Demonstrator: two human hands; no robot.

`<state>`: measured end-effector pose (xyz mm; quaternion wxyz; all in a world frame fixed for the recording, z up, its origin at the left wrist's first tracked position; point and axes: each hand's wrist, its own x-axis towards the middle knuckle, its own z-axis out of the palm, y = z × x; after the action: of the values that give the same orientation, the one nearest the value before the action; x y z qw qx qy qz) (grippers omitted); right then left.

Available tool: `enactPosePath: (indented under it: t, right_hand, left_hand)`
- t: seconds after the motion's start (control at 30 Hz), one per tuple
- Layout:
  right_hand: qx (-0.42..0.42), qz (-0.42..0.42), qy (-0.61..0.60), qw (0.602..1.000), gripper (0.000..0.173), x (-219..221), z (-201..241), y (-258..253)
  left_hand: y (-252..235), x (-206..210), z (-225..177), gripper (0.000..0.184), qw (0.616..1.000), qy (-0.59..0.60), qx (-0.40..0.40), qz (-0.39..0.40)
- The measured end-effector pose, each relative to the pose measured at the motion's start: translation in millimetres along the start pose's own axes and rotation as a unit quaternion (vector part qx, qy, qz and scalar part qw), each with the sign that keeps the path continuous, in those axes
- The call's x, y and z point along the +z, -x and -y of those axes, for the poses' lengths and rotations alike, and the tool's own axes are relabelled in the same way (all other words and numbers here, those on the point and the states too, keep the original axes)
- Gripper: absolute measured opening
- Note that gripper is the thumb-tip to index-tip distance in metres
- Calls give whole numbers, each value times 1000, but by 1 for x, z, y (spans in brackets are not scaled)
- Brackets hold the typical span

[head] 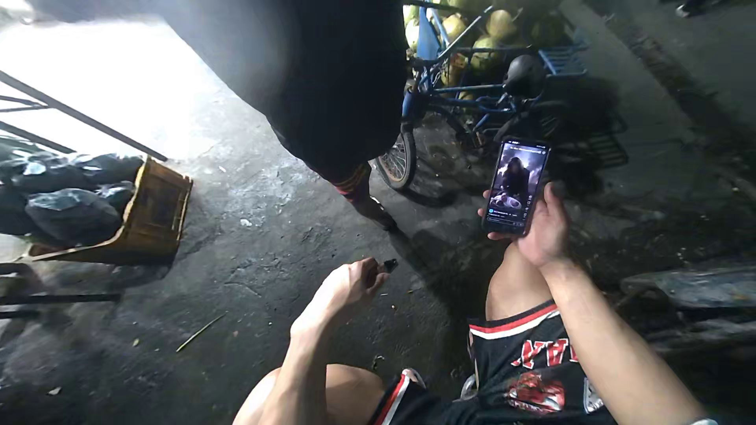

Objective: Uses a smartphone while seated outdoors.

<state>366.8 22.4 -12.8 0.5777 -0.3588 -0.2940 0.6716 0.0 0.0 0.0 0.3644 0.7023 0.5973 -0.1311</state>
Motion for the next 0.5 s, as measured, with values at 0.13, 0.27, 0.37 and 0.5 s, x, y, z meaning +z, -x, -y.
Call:
enactPosePath:
  t: [0.13,0.27,0.37,0.5]
  right_hand:
    - [1,3,-2,1000,80,0,0,0]
    - [1,-1,-3,1000,79,0,1,0]
    - [5,-5,0,1000,79,2,3,1]
    - [3,-10,-2,1000,79,2,3,2]
  left_hand:
    - [-1,-2,-2,43,1000,-14,-4,9]
    - [-2,0,1,42,1000,-13,2,7]
    - [-1,0,1,41,1000,-12,9,6]
    - [-1,0,0,42,1000,-9,6,9]
